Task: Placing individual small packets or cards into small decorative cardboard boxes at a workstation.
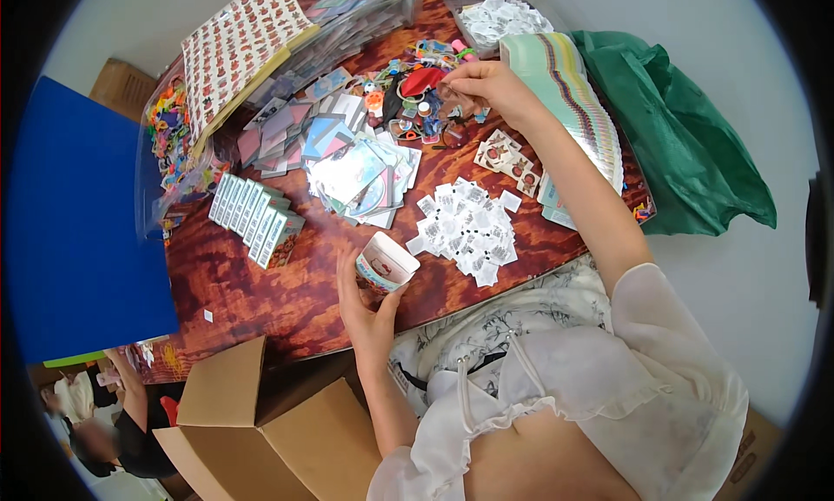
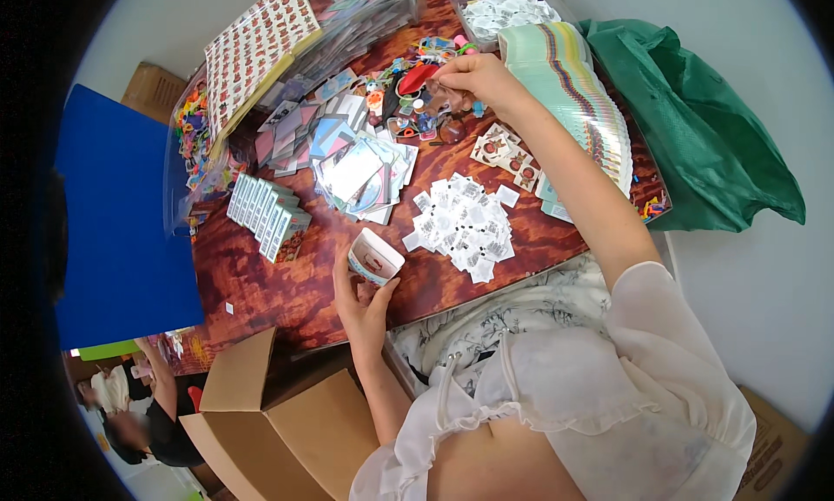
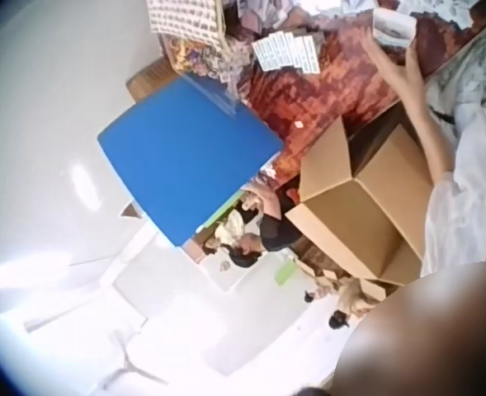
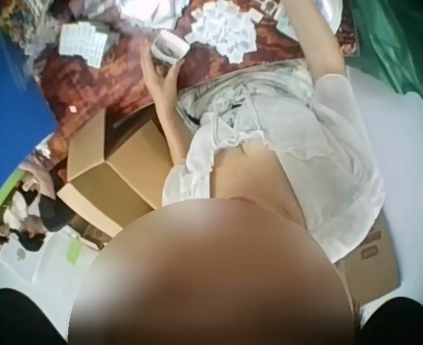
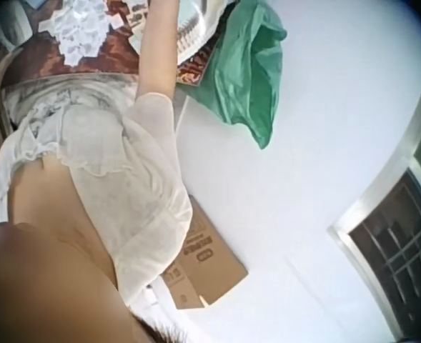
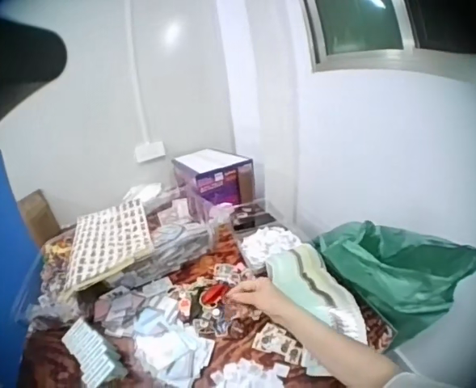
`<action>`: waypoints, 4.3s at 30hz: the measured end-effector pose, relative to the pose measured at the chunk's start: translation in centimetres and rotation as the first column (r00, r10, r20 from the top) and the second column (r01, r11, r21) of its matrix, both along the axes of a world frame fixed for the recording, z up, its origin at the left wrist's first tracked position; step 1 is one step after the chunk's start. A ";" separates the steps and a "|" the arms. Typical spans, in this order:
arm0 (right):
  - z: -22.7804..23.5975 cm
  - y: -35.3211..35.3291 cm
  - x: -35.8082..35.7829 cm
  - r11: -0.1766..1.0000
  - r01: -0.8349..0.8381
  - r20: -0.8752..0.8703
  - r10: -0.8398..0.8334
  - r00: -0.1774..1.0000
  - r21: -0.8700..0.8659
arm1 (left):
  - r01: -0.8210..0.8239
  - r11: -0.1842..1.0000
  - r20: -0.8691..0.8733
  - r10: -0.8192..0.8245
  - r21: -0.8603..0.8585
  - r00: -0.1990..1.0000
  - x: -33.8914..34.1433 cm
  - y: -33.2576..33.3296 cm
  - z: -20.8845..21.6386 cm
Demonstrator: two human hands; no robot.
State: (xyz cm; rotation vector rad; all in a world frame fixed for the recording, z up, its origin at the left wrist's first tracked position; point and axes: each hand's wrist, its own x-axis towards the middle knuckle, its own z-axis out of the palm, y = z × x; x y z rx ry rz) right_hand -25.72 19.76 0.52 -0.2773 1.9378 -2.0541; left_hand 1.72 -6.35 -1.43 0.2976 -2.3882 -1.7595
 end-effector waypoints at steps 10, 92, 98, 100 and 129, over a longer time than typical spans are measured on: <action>-1.6 0.8 0.2 0.899 0.110 -0.213 -0.019 0.977 0.424 | -0.028 0.996 0.021 0.030 -0.082 0.999 0.6 -0.3 -0.6; 2.4 -9.1 19.5 0.714 -0.090 -0.467 0.543 0.698 0.695 | 0.042 0.946 0.026 -0.036 -0.322 0.999 2.3 1.9 2.4; 3.8 -9.8 19.5 0.899 -0.030 -0.606 0.319 0.728 0.437 | -0.029 0.980 0.088 0.047 -0.195 0.995 2.2 1.5 1.6; 4.1 -8.3 18.8 0.927 -0.050 -0.580 0.274 0.767 0.371 | -0.076 0.995 0.132 0.084 -0.065 0.988 2.3 1.7 1.2; -2.0 3.7 8.6 0.535 0.302 -0.422 0.115 0.899 0.789 | -0.066 0.963 -0.021 0.063 -0.260 0.998 0.9 2.3 1.0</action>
